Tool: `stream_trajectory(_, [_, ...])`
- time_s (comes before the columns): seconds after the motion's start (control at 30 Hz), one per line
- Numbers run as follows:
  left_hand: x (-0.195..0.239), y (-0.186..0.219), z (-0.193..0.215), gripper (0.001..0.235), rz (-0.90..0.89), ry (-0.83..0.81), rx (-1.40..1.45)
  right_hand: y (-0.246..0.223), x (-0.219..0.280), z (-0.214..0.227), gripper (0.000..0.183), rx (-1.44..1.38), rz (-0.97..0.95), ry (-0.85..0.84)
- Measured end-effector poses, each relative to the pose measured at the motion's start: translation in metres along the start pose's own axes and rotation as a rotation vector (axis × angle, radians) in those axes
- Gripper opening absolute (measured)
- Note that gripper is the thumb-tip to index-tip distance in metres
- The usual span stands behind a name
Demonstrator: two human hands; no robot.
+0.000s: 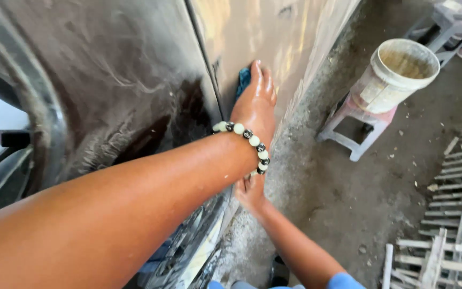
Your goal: The person sands the side panel of a car using a sanding block and a blue cloth. They work on the lower section of the door, moving the sanding block in circular and back-and-forth motions to smooth the surface.
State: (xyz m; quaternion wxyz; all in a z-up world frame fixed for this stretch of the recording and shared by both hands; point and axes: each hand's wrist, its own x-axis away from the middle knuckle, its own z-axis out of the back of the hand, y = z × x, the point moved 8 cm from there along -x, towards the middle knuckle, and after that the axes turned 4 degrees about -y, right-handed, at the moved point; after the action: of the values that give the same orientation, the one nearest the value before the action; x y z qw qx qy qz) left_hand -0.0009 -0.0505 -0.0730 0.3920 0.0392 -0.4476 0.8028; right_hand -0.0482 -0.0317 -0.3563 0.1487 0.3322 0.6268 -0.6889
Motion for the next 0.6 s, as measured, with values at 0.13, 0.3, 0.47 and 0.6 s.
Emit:
stream_trajectory(0.13, [-0.009, 0.004, -0.004, 0.064, 0.002, 0.026, -0.017, 0.049, 0.009, 0.002, 0.052, -0.185, -0.172, -0.022])
stream_trajectory(0.3, [-0.001, -0.002, 0.004, 0.068, 0.023, 0.003, -0.045, 0.049, 0.015, 0.000, 0.054, -0.247, -0.229, -0.096])
stream_trajectory(0.47, [0.001, -0.004, 0.007, 0.061, 0.033, 0.034, -0.017, 0.077, 0.029, -0.009, 0.038, 0.317, 0.041, -0.171])
stream_trajectory(0.6, [-0.005, -0.006, 0.011, 0.070, 0.097, 0.077, -0.068, 0.071, 0.031, 0.005, 0.044, 0.671, 0.244, -0.387])
